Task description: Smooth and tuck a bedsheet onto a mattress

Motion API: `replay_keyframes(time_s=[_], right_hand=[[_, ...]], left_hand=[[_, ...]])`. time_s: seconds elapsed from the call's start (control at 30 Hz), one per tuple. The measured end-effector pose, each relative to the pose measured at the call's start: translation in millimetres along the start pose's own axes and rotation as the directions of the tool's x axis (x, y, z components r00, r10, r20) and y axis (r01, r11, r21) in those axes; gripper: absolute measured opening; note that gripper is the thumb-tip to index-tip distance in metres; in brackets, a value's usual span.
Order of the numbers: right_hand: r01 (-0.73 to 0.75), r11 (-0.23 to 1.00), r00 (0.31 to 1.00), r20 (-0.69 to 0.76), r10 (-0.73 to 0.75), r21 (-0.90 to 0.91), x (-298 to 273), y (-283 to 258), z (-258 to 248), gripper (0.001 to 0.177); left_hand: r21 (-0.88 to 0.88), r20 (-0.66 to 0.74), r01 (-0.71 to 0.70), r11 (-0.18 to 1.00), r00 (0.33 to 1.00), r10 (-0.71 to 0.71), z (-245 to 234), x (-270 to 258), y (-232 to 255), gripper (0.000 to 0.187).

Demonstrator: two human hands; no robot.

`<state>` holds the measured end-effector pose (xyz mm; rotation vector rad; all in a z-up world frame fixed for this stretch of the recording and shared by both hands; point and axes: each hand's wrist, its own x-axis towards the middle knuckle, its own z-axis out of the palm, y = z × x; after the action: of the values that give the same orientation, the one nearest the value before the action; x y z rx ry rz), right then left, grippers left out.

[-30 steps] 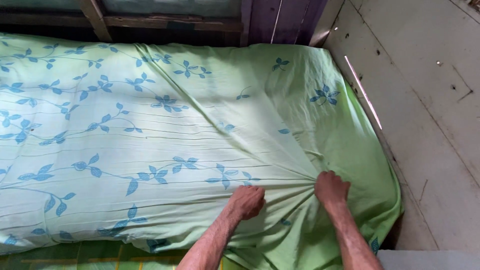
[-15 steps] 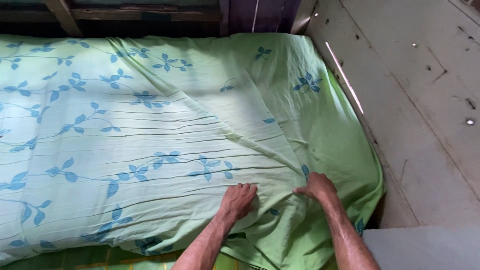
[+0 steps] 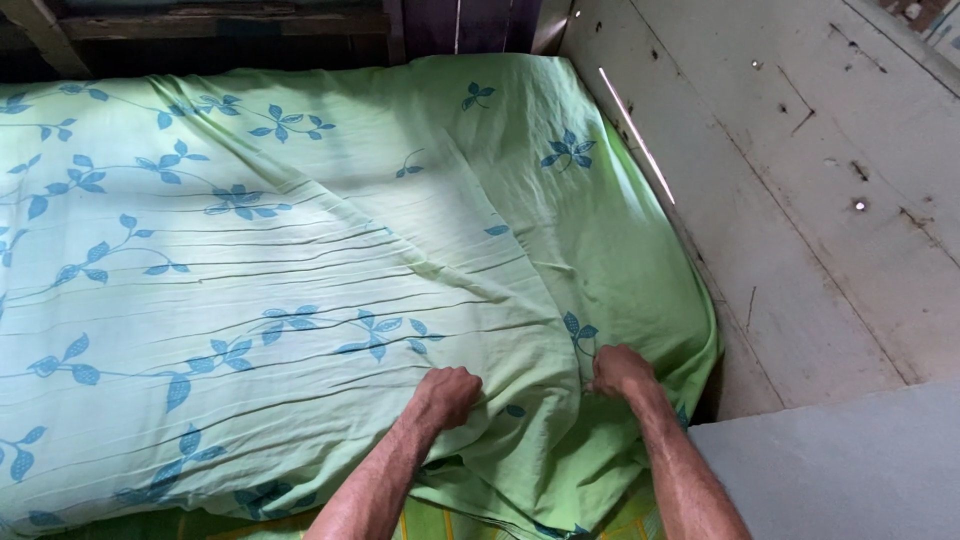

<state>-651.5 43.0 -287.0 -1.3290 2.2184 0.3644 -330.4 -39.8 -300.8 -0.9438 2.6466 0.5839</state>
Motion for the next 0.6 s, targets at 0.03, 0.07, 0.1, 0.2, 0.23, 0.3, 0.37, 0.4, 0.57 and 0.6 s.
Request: replay_keyframes(time_s=[0.03,0.07,0.1,0.2,0.23,0.3,0.37,0.4,0.57,0.6], right_hand=[[-0.001,1.0,1.0,0.001,0.001,0.003,-3.9,1.3,-9.0,0.039],[-0.041,0.999,0.998,-0.058,0.04,-0.011,-7.5,2.1,-18.1,0.037],[-0.08,0.997,0.99,-0.118,0.077,-0.023,-11.1,2.8,-27.0,0.035],[-0.192,0.979,0.921,-0.332,0.203,0.066,-9.6,26.4,-37.9,0.023],[-0.193,0.979,0.921,-0.332,0.204,0.067,-9.4,29.2,-36.5,0.023],[-0.219,0.972,0.836,-0.498,0.23,0.082,-11.5,33.2,-33.9,0.018],[-0.226,0.971,0.824,-0.518,0.231,0.074,-4.4,33.8,-21.3,0.019],[-0.235,0.97,0.811,-0.537,0.232,0.064,-1.4,34.2,-15.1,0.019],[-0.209,0.977,0.897,-0.391,0.209,0.042,-9.0,15.2,-16.7,0.023],[-0.183,0.982,0.931,-0.314,0.186,0.039,-14.0,7.4,-19.3,0.03]], left_hand=[[0.002,0.002,-0.002,1.0,1.0,0.002,-3.0,-2.5,2.7,0.011],[0.0,0.0,-0.004,1.0,1.0,0.004,-6.7,-5.0,4.6,0.01],[-0.002,-0.002,-0.006,1.0,1.0,0.006,-10.3,-7.4,6.5,0.01],[0.004,-0.018,-0.026,1.0,0.999,0.026,-2.4,-0.1,8.4,0.012],[0.004,-0.018,-0.027,1.0,0.999,0.027,-1.7,1.4,11.5,0.012],[-0.022,-0.044,-0.056,0.998,0.998,0.055,-0.6,2.2,17.0,0.012],[0.016,-0.043,-0.077,0.997,0.996,0.078,4.5,7.8,22.2,0.013],[0.051,-0.041,-0.101,0.994,0.994,0.103,6.9,10.6,24.7,0.014],[0.001,-0.076,-0.088,0.996,0.993,0.087,6.1,1.8,31.7,0.024],[-0.01,-0.013,-0.044,0.999,0.999,0.044,4.2,-3.6,34.4,0.027]])
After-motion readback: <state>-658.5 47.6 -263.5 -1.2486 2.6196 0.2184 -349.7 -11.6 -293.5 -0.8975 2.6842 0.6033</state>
